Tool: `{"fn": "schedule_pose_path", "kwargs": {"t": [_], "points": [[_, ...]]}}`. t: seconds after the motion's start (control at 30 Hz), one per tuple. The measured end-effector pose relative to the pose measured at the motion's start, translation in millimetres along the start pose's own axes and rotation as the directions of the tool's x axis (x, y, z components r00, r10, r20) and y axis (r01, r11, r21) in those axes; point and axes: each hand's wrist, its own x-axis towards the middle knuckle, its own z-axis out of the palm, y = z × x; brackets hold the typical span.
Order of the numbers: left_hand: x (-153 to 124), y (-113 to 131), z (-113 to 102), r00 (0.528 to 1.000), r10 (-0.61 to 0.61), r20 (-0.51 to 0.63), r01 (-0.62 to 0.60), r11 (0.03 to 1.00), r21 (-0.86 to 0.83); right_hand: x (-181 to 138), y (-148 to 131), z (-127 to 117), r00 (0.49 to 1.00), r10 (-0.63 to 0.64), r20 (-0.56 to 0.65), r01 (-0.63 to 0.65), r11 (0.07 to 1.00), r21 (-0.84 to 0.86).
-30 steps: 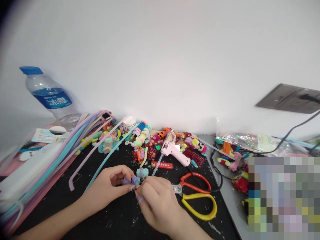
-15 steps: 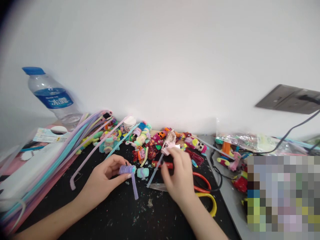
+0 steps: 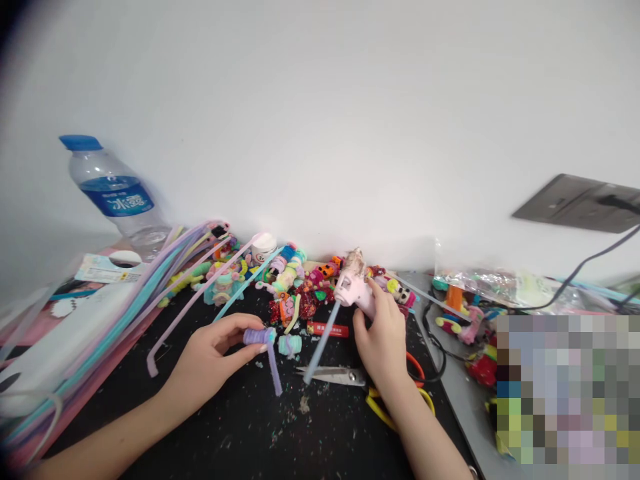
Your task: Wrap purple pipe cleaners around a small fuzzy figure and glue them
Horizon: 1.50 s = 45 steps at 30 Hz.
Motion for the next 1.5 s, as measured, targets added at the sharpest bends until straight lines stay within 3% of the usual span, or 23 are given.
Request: {"fn": "schedule_pose_path", "kwargs": {"t": [0.1,0.17,0.23,0.3,0.5,0.67,0.83,1.2,1.5], "points": [[2,0,0,1.0,-0.008,-0.001,0.008,1.0,-0.003,-1,-6,-8,0.999,0.053,-0.001,-0.052,0.975,0.218],[2,1,-1,1.0,-0.018,-0.001,0.018,1.0,-0.005,-3,-9,-12,0.989,0.029,0.144,-0.079,0.933,0.351],[3,1,-2,1.0,-0.029,-0.004,0.029,1.0,-0.011,-7,-11,-15,0.947,-0.035,0.318,-0.114,0.893,0.436],[3,2,-2,0.999,-0.035,-0.002,0.035,0.999,-0.018,-10,-13,-15,0.901,-0.057,0.429,-0.175,0.858,0.483],[3,0,-2,0.999,-0.038,0.011,0.039,0.999,-0.031,-14,-16,-13,0.809,-0.027,0.588,-0.363,0.763,0.535],[3,1,-2,0.997,-0.06,0.051,0.062,0.997,-0.052,-14,-18,-13,0.818,0.009,0.575,-0.357,0.792,0.495],[3,4,-2,0.994,-0.076,0.072,0.081,0.994,-0.072,-12,-22,-16,0.802,-0.063,0.594,-0.32,0.795,0.516],[2,6,-1,0.994,-0.088,0.068,0.09,0.995,-0.038,-11,-23,-16,0.815,-0.094,0.571,-0.296,0.781,0.55],[2,6,0,0.993,-0.081,0.083,0.083,0.996,-0.015,-9,-24,-16,0.796,-0.14,0.589,-0.281,0.777,0.564]]}}
